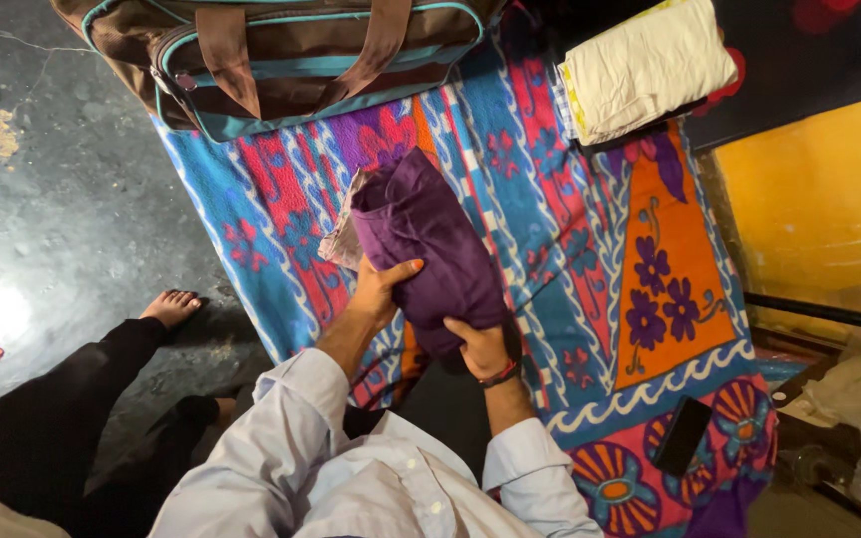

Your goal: The person removes various garments from a brown duffel bag and folds them by hand on a colorful patterned bedspread. They handle a purple cloth, a floral-patterned cloth, a light blue patterned cloth, and a pink jacket, folding each into a neat stack.

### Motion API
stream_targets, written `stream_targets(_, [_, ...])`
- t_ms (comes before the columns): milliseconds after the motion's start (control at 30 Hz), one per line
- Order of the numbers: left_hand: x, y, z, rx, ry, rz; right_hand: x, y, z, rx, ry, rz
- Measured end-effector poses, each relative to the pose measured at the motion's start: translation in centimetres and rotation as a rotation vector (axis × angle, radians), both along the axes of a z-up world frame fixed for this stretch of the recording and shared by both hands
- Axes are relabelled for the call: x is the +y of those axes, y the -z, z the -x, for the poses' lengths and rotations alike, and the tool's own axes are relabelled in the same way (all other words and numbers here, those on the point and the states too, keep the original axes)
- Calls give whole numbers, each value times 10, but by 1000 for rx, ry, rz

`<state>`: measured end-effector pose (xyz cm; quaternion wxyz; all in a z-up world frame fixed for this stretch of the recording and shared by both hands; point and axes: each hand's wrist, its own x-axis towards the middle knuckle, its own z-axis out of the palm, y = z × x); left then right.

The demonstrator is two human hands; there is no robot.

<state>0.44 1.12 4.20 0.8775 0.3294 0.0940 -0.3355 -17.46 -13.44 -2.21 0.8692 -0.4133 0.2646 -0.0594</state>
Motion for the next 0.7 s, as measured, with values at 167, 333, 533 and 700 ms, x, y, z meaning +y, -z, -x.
stream_targets(167, [23, -12, -11, 83, 84, -21, -24, -32, -6, -214, -147, -104])
stream_targets(333, [36, -20, -9, 27, 193, -1, -41, -106, -49, -417, -307, -344])
stream_targets(533, [15, -7, 15, -204, 222, -449, -38, -84, -52, -43, -509, 357])
stream_targets(700, [27, 30, 3, -590, 563, -999, -59, -61, 10, 214, -252, 144])
